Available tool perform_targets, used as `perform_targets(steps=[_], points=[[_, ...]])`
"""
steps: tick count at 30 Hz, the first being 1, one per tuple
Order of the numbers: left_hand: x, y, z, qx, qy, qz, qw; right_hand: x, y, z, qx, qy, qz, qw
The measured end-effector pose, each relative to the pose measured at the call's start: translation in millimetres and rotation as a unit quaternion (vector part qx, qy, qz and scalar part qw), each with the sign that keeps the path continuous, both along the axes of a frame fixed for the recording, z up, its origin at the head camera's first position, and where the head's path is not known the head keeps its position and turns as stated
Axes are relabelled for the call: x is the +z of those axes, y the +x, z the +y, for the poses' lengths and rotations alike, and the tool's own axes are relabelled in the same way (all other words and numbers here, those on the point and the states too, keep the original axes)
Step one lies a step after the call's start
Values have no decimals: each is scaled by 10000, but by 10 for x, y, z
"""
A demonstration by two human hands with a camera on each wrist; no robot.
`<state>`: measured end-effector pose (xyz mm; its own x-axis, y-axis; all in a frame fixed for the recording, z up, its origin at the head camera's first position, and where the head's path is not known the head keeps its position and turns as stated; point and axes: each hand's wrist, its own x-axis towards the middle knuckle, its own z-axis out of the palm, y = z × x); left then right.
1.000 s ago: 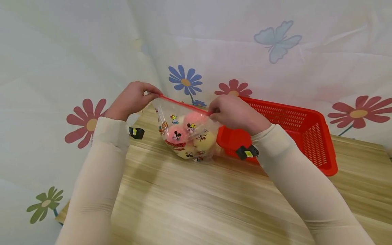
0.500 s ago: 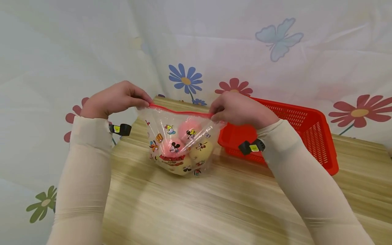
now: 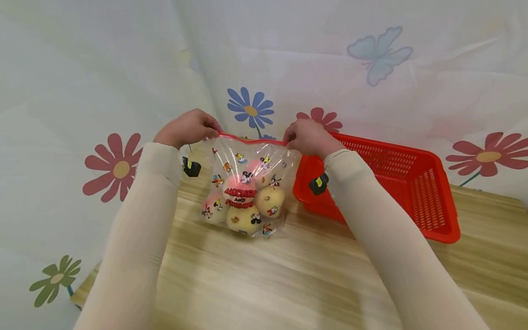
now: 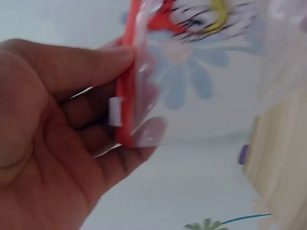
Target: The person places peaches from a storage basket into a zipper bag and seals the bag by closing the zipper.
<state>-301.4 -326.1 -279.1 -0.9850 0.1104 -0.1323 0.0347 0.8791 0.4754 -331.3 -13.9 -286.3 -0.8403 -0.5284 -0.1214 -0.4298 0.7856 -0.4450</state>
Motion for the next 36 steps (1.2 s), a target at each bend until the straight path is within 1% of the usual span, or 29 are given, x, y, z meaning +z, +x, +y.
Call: perform_targets(steps=[2, 3, 5, 7, 9, 10, 12, 14, 17, 18, 20, 23, 26, 29, 31, 34, 36], points=[[-88, -79, 59, 40, -66, 115, 9999, -107, -55, -18, -161, -125, 69, 9998], [-133, -109, 87, 40, -93, 195, 9998, -156, -73, -25, -207, -154, 180, 9995], [-210, -136, 144, 56, -71, 329, 9994, -238, -98, -37, -261, -157, 392, 9988], [-273, -129, 187, 32, -158, 588, 9981, -277, -93, -43, -351, -153, 478, 9981], [-308, -88, 222, 0, -239, 864, 9960, -276, -58, -44, -415, -96, 574, 9974], [-316, -51, 242, -3, -283, 1006, 9945, -262, -27, -45, -429, -89, 575, 9974], [-333, 47, 284, -43, -370, 1363, 9900, -220, 69, -51, -462, -117, 439, 9979], [-348, 185, 344, -120, -341, 1596, 9865, -199, 196, -83, -399, -120, 465, 9981], [-410, 410, 452, -370, -336, 1827, 9819, -219, 407, -179, -236, -112, 527, 9983], [-444, 480, 491, -453, -313, 1834, 9815, -250, 468, -222, -169, -107, 583, 9981], [-551, 593, 563, -589, -291, 1848, 9806, -336, 570, -316, 15, -165, 690, 9975], [-772, 704, 654, -664, -337, 1858, 9798, -546, 663, -461, 213, -228, 780, 9965], [-1010, 739, 696, -756, -612, 1958, 9758, -789, 711, -588, 325, -140, 1033, 9940], [-1177, 737, 710, -817, -921, 2105, 9698, -987, 734, -677, 176, -127, 1264, 9917], [-1239, 734, 718, -803, -1018, 2157, 9678, -1084, 740, -713, 25, -222, 1396, 9900], [-1290, 738, 715, -642, -1065, 2024, 9714, -1186, 739, -756, -162, -402, 1508, 9876], [-1313, 737, 712, -508, -1041, 1851, 9759, -1245, 729, -780, -188, -543, 1551, 9862]])
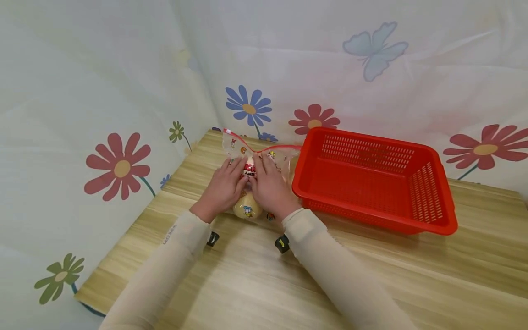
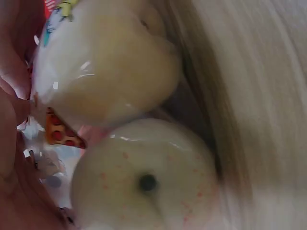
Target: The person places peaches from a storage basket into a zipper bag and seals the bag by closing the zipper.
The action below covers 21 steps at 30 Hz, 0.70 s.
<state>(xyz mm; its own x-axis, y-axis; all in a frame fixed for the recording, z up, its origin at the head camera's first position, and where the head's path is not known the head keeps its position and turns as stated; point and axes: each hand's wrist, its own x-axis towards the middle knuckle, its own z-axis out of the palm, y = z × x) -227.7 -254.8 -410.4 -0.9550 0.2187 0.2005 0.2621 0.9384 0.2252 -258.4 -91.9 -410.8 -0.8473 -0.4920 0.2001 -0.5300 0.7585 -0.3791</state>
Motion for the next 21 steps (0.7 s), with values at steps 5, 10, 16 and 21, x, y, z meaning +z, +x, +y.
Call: perform_targets(steps=[5, 10, 16, 21], points=[[-100, -58, -4, 350, 59, -163, 9992, -137, -49, -51, -32, -80, 167, 9998], [-169, -103, 25, 466, -273, -180, 9984, -232, -71, -39, -257, 260, 116, 9993], [-174, -102, 32, 478, -366, -277, 9978, -257, -87, -19, -260, 281, 68, 9992], [-143, -91, 8, 386, -402, -439, 9975, -215, -79, -14, -236, 329, 124, 9991]])
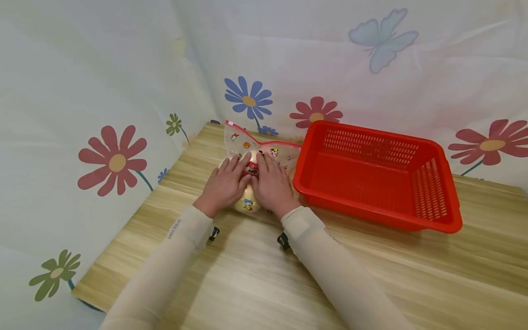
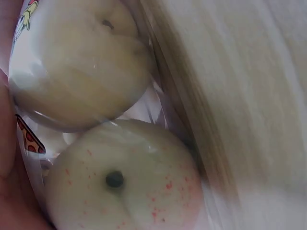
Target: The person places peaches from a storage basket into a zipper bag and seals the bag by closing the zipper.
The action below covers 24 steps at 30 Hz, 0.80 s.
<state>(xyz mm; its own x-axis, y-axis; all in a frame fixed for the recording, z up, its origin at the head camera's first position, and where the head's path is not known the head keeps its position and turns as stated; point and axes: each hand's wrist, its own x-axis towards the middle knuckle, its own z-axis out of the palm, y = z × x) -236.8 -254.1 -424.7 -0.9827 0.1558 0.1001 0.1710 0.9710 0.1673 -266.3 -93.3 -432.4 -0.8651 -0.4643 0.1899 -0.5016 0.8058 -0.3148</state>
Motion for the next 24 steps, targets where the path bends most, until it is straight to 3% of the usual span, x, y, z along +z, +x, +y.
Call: perform_targets(steps=[10, 16, 24], points=[[43, -56, 12, -88, -163, -280, 9994, 63, -32, 11, -13, 532, 89, 9985], [69, -112, 30, 101, -352, -572, 9977, 16, -54, -14, -71, 535, 130, 9985], [32, -167, 18, 392, -398, -823, 9950, -54, -106, -83, -321, 938, 77, 9950]])
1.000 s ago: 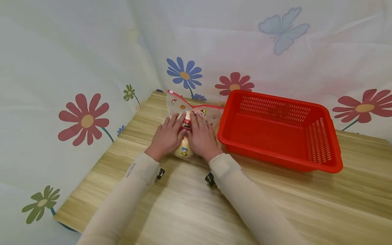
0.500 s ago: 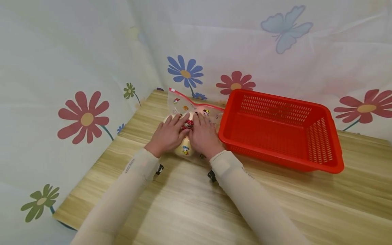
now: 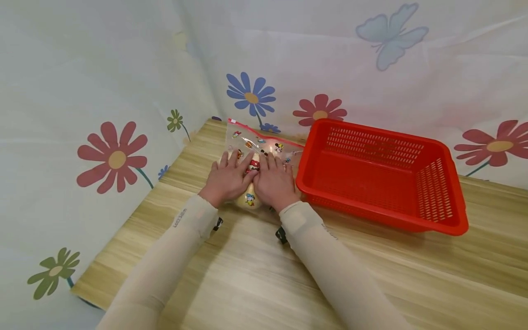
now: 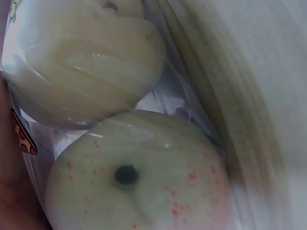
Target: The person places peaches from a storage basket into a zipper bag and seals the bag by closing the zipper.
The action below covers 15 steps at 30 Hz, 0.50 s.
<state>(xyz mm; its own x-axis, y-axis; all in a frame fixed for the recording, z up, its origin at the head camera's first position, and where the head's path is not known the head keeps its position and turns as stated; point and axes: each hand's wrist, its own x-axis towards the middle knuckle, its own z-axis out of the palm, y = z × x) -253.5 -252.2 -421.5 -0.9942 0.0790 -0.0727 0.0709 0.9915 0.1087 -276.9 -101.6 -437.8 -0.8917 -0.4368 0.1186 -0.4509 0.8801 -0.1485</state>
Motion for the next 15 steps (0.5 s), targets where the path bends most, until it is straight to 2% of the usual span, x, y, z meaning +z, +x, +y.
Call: perform_targets(steps=[4, 7, 11, 15], points=[[7, -16, -1, 46, 8, 31, 10000, 12, 1, 17, 4, -65, 8, 10000], [-23, 14, -12, -14, 79, 230, 9997, -15, 59, 48, 3, -316, 84, 9995], [-92, 155, -78, -71, 128, 582, 9982, -64, 216, 94, 40, -591, 17, 9982], [-135, 297, -151, -108, 81, 811, 9966, -80, 322, 108, 52, -615, 0, 9981]])
